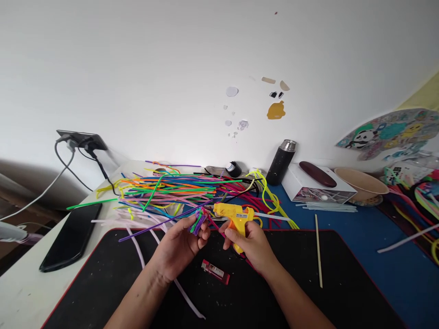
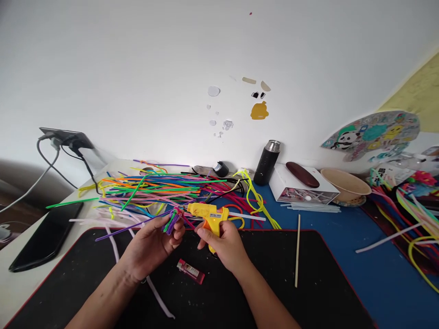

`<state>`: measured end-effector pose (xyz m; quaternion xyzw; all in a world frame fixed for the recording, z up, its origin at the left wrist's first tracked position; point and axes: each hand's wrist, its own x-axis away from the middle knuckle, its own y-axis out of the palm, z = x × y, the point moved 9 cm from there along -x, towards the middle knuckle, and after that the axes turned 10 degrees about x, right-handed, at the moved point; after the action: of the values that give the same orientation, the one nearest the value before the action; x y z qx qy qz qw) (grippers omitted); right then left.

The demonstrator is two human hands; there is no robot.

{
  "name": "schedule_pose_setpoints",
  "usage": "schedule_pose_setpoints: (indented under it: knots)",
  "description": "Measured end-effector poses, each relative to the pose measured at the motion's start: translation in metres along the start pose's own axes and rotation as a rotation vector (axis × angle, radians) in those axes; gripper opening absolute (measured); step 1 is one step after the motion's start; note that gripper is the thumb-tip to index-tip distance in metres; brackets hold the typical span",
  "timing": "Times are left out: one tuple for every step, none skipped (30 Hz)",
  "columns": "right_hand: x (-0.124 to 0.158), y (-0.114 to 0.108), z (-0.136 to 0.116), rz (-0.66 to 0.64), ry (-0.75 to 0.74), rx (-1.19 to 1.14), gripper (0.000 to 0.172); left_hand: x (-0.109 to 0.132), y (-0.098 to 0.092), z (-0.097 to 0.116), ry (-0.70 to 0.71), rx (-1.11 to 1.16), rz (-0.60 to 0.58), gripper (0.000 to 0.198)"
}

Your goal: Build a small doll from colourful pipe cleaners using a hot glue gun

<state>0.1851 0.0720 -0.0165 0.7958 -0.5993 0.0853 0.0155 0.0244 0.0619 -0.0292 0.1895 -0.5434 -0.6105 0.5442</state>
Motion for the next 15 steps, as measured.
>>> schedule_pose_setpoints:
  knots:
    - [0.0, -0.001, -0.001, 0.009, -0.007, -0.006, 0.052, 0.0, 0.0, -0.001, -0.007, 0.002, -0.001, 0.021]
    - [-0.001, -0.002, -0.001, 0.026, -0.015, -0.017, 0.052, 0.001, 0.001, -0.002, -0.012, 0.003, -0.003, 0.021]
    - [-0.001, -0.004, -0.002, 0.046, -0.02, -0.03, 0.052, 0.001, 0.001, -0.002, -0.014, 0.005, -0.008, 0.02]
    - [-0.002, -0.006, -0.002, 0.064, -0.024, -0.044, 0.051, 0.001, 0.002, -0.003, -0.014, 0.005, -0.014, 0.02]
    - [-0.003, -0.007, -0.002, 0.079, -0.026, -0.059, 0.051, 0.001, 0.003, -0.003, -0.014, 0.005, -0.022, 0.019]
    - [-0.003, -0.006, -0.002, 0.085, -0.025, -0.072, 0.051, 0.001, 0.003, -0.004, -0.014, 0.005, -0.031, 0.018]
    - [-0.004, -0.005, -0.002, 0.082, -0.02, -0.083, 0.051, 0.001, 0.004, -0.005, -0.016, 0.004, -0.041, 0.018]
    - [-0.004, -0.003, -0.002, 0.075, -0.014, -0.092, 0.051, 0.001, 0.005, -0.006, -0.022, 0.002, -0.049, 0.018]
    - [-0.004, 0.0, -0.001, 0.064, -0.008, -0.1, 0.051, 0.001, 0.005, -0.008, -0.029, -0.001, -0.058, 0.019]
    - [-0.005, 0.002, -0.001, 0.054, -0.005, -0.109, 0.051, 0.001, 0.006, -0.009, -0.036, -0.004, -0.066, 0.019]
    - [-0.005, 0.005, 0.0, 0.047, -0.004, -0.119, 0.051, 0.001, 0.006, -0.01, -0.043, -0.006, -0.074, 0.02]
    - [-0.005, 0.007, 0.0, 0.042, -0.005, -0.131, 0.05, 0.001, 0.006, -0.011, -0.048, -0.008, -0.081, 0.02]
    - [-0.005, 0.009, 0.0, 0.038, -0.007, -0.144, 0.049, 0.001, 0.007, -0.012, -0.052, -0.007, -0.088, 0.02]
    - [-0.005, 0.012, 0.001, 0.029, -0.007, -0.153, 0.048, 0.001, 0.007, -0.012, -0.053, -0.004, -0.094, 0.02]
    - [-0.005, 0.014, 0.001, 0.016, -0.004, -0.16, 0.046, 0.001, 0.008, -0.013, -0.055, 0.001, -0.1, 0.02]
